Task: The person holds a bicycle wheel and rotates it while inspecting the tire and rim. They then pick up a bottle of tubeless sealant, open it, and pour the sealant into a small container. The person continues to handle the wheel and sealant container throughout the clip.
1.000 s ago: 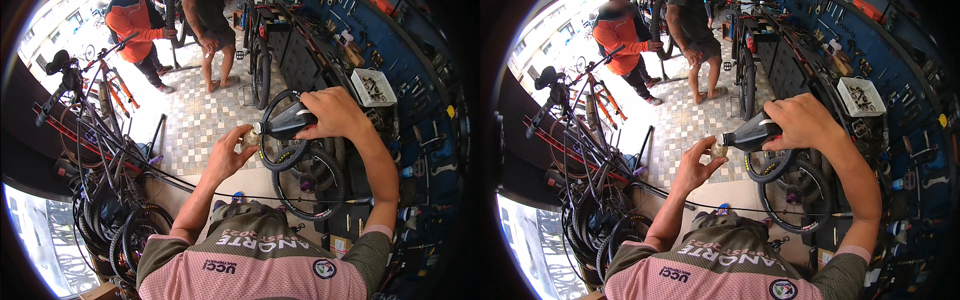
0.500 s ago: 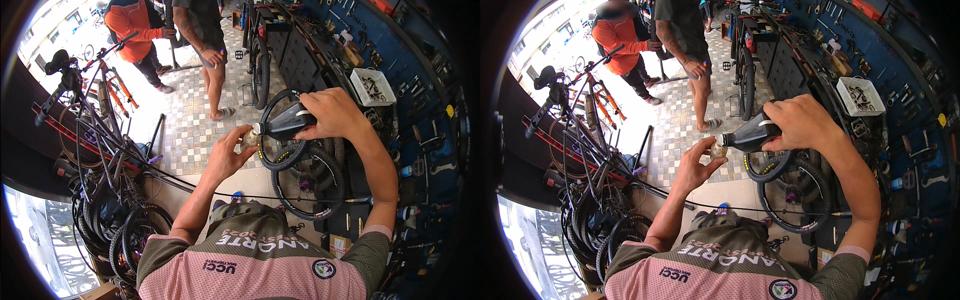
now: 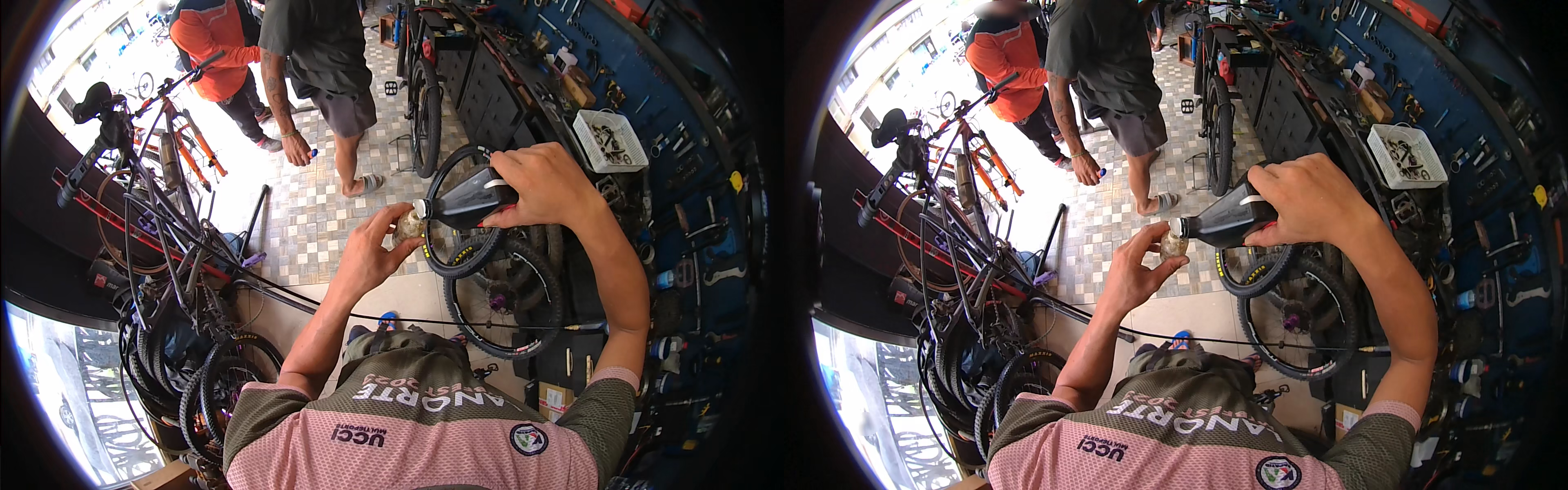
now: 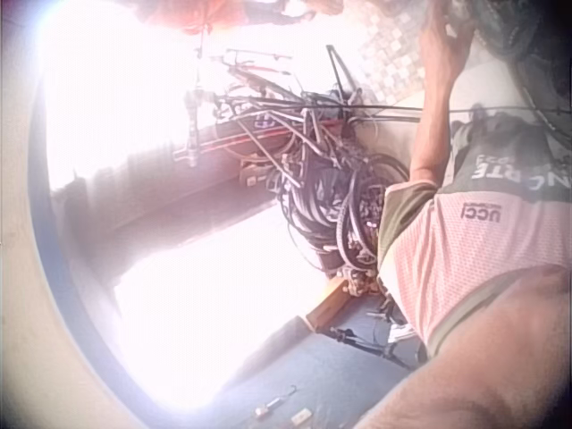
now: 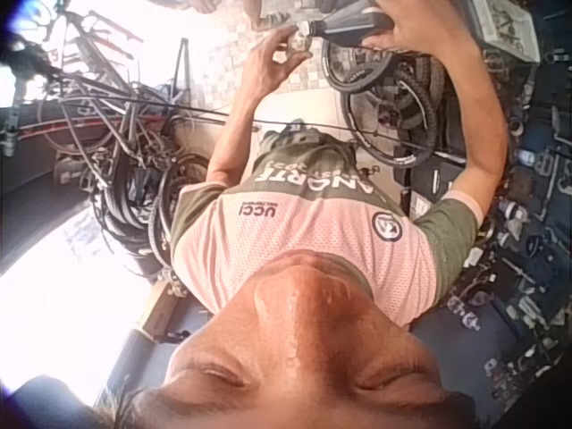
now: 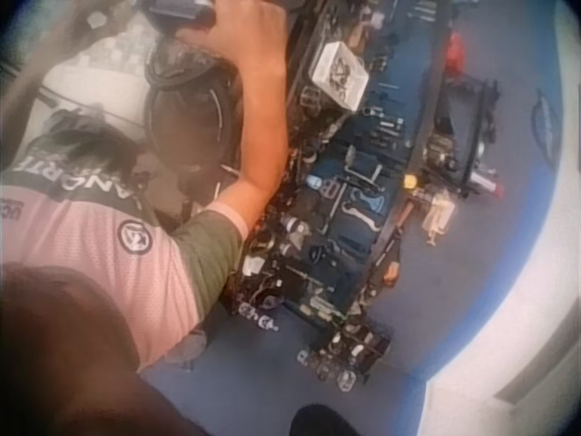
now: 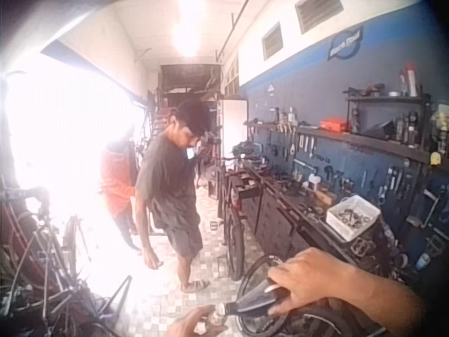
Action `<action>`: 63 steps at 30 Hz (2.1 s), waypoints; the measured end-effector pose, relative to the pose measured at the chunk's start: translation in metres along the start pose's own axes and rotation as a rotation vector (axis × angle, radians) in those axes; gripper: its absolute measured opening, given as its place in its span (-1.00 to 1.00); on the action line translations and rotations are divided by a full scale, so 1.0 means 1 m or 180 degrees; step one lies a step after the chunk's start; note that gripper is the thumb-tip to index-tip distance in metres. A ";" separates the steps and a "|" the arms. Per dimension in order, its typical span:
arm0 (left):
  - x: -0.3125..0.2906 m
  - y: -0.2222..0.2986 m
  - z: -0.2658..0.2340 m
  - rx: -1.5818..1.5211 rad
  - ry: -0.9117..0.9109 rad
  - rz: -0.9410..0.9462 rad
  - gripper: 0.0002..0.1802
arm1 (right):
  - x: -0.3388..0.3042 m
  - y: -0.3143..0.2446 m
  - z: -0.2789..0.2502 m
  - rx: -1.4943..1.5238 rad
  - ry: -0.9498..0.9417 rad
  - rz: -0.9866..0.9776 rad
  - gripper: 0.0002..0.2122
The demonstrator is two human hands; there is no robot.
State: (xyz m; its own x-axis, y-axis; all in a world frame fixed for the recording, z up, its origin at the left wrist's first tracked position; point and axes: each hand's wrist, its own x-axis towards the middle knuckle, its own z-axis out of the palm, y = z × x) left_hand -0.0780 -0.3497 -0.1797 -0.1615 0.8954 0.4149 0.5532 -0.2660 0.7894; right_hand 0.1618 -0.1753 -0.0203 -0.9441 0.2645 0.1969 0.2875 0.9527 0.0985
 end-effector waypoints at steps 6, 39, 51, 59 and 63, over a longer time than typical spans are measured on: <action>0.001 0.002 0.000 0.0018 0.0008 0.0001 -0.42 | 0.000 0.000 -0.001 -0.0036 -0.0006 0.0001 -0.40; 0.007 0.001 0.004 0.0017 0.0017 0.0037 -0.41 | 0.001 0.006 -0.003 -0.0093 -0.0122 0.0009 -0.39; 0.005 -0.001 0.004 -0.0011 -0.0014 0.0028 -0.40 | 0.001 0.003 -0.004 -0.0115 -0.0129 0.0010 -0.39; 0.004 -0.001 0.004 0.0006 0.0003 0.0037 -0.40 | 0.002 0.003 -0.004 -0.0105 -0.0095 -0.0030 -0.39; 0.004 -0.002 0.004 0.0020 0.0005 0.0039 -0.41 | 0.003 0.003 -0.003 -0.0138 -0.0055 -0.0062 -0.39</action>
State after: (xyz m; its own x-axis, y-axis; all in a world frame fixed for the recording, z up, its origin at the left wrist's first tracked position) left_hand -0.0772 -0.3440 -0.1815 -0.1561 0.8915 0.4252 0.5602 -0.2747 0.7815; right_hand 0.1607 -0.1721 -0.0168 -0.9521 0.2490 0.1777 0.2755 0.9504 0.1443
